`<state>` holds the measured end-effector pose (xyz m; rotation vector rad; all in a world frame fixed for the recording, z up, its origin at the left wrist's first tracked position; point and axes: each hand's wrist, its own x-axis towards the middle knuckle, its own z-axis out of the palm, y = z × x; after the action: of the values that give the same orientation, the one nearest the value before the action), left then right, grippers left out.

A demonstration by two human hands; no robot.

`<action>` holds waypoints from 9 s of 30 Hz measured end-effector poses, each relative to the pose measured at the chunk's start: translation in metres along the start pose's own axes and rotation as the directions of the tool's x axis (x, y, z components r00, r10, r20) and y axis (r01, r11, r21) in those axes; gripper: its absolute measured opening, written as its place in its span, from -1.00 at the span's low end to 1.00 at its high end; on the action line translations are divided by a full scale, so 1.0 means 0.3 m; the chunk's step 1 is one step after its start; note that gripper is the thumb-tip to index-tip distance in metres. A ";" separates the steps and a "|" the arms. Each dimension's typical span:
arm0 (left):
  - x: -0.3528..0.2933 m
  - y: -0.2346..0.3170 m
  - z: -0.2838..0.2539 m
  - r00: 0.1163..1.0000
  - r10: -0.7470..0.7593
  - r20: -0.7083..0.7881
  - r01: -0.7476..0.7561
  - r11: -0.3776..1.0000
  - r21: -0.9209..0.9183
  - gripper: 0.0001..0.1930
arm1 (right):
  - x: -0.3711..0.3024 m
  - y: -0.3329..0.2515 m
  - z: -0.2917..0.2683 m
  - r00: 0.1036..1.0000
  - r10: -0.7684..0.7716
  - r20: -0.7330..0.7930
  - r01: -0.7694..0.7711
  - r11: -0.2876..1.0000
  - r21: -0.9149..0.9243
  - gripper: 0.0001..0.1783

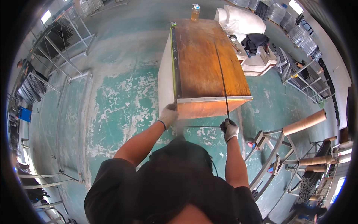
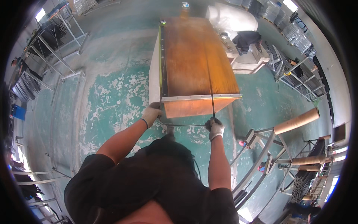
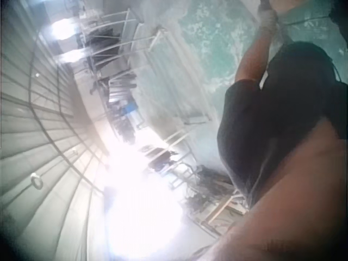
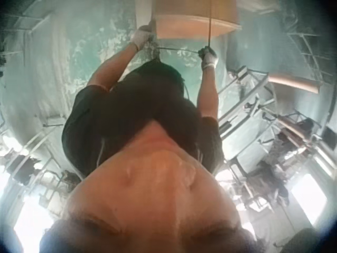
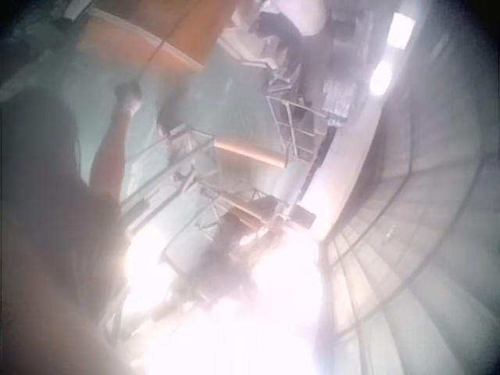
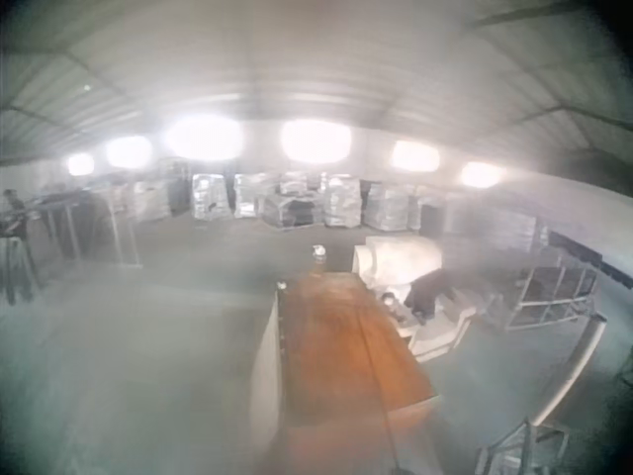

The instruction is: The person loads long metal rods into a bending machine, operates the machine to bend them, and then removes the bent rods. The person also uses a hex key to adjust the machine's settings between batches.

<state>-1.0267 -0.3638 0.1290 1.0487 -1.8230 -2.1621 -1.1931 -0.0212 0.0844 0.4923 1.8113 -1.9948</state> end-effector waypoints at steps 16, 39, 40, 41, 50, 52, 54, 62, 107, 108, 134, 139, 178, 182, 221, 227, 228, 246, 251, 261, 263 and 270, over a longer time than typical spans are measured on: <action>0.440 0.134 0.260 0.906 0.341 0.252 -0.387 0.421 0.820 -0.66 | 0.652 -0.279 0.359 0.907 -0.375 0.195 0.327 0.333 -0.884 -0.43; 0.573 0.076 0.383 0.967 0.198 0.159 -0.195 0.174 0.965 -0.83 | 0.685 -0.336 0.351 0.458 -0.176 0.871 0.856 -0.175 -0.486 -0.81; 0.574 0.072 0.381 0.970 0.169 0.173 -0.199 0.154 0.968 -0.82 | 0.682 -0.317 0.351 0.476 -0.167 0.864 0.844 -0.191 -0.502 -0.81; 0.568 0.066 0.381 0.968 0.164 0.189 -0.214 0.153 0.965 -0.79 | 0.682 -0.302 0.350 0.494 -0.157 0.855 0.830 -0.208 -0.517 -0.82; 0.563 0.039 0.364 0.962 0.132 0.241 -0.257 0.124 0.958 -0.65 | 0.682 -0.234 0.347 0.523 -0.215 0.825 0.794 -0.230 -0.563 -0.81; 0.560 0.005 0.360 0.963 0.137 0.232 -0.249 0.121 0.961 -0.62 | 0.668 -0.236 0.343 0.526 -0.207 0.825 0.793 -0.230 -0.564 -0.80; 0.566 -0.007 0.358 0.957 0.173 0.234 -0.260 0.143 0.955 -0.60 | 0.669 -0.261 0.361 0.537 -0.185 0.823 0.797 -0.210 -0.567 -0.79; 0.581 0.126 0.364 0.982 0.022 0.186 -0.181 0.370 0.911 -0.67 | 0.708 -0.344 0.405 0.960 -0.216 0.177 0.191 0.043 -0.981 -0.44; 0.572 0.060 0.385 0.947 0.145 0.287 -0.311 0.186 0.932 -0.77 | 0.726 -0.405 0.427 0.715 -0.289 0.637 0.650 -0.062 -0.758 -0.69; 0.576 0.046 0.390 0.944 0.115 0.309 -0.326 0.180 0.928 -0.77 | 0.711 -0.391 0.421 0.635 -0.210 0.743 0.744 -0.091 -0.662 -0.74; 0.631 -0.047 0.355 0.964 0.052 0.260 -0.265 0.250 0.931 -0.74 | 0.686 -0.360 0.414 0.763 -0.445 0.470 0.511 -0.032 -0.859 -0.61; 0.559 0.075 0.378 0.979 0.143 0.143 -0.189 0.401 0.896 -0.77 | 0.784 -0.392 0.426 0.950 -0.132 0.283 0.299 0.124 -0.946 -0.35; -1.382 -0.162 -0.780 0.326 0.057 -0.943 -0.214 0.977 -0.015 -0.76 | -1.563 0.154 1.686 -0.356 0.303 0.884 -0.561 0.687 -0.462 -0.93; -1.476 -0.277 -0.995 0.175 0.089 -0.980 0.024 0.995 0.095 -0.81 | -1.744 0.398 1.884 -0.331 0.484 0.810 -0.575 0.577 -0.580 -0.87; -3.864 -1.302 -3.468 -0.681 -0.076 -0.728 0.152 0.958 -0.242 -0.78 | -4.948 2.672 2.721 -0.855 0.076 0.512 0.435 0.641 0.632 -0.84; -4.183 -1.456 -3.779 -0.705 -0.176 -0.687 0.085 0.941 -0.328 -0.81 | -5.623 2.914 2.949 -0.875 0.070 0.480 0.412 0.629 0.659 -0.85; -4.231 -1.487 -3.834 -0.728 -0.290 -0.622 -0.049 0.926 -0.374 -0.81 | -5.731 2.954 2.985 -0.870 0.078 0.486 0.430 0.602 0.673 -0.86; -5.267 -2.145 -5.205 -0.591 -0.620 -0.516 -0.595 0.767 -0.241 -0.82 | -7.606 3.841 3.886 -0.756 -0.174 0.631 0.493 0.484 0.723 -0.78; -5.456 -2.333 -5.490 -0.707 -0.582 -0.402 -0.539 0.811 -0.227 -0.82 | -8.056 4.150 4.236 -0.731 -0.181 0.658 0.554 0.406 0.727 -0.71; -5.501 -2.361 -5.906 -0.563 -0.826 -0.022 -0.819 0.562 -0.115 -0.81 | -8.769 4.647 4.818 -0.721 -0.111 0.684 0.641 0.268 0.719 -0.66; -5.570 -2.302 -5.987 -0.540 -0.842 -0.015 -0.828 0.534 -0.172 -0.79 | -8.852 4.782 5.000 -0.674 -0.118 0.729 0.711 0.166 0.684 -0.64; -5.663 -2.220 -5.957 -0.671 -0.731 0.122 -0.713 0.592 -0.376 -0.71 | -8.873 4.823 4.677 -0.717 -0.429 0.549 0.530 0.176 0.830 -0.49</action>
<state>1.4913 -0.7888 0.1840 1.7648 0.9552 0.0868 1.8449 -1.3817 0.3448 -2.5290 0.7530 -1.4813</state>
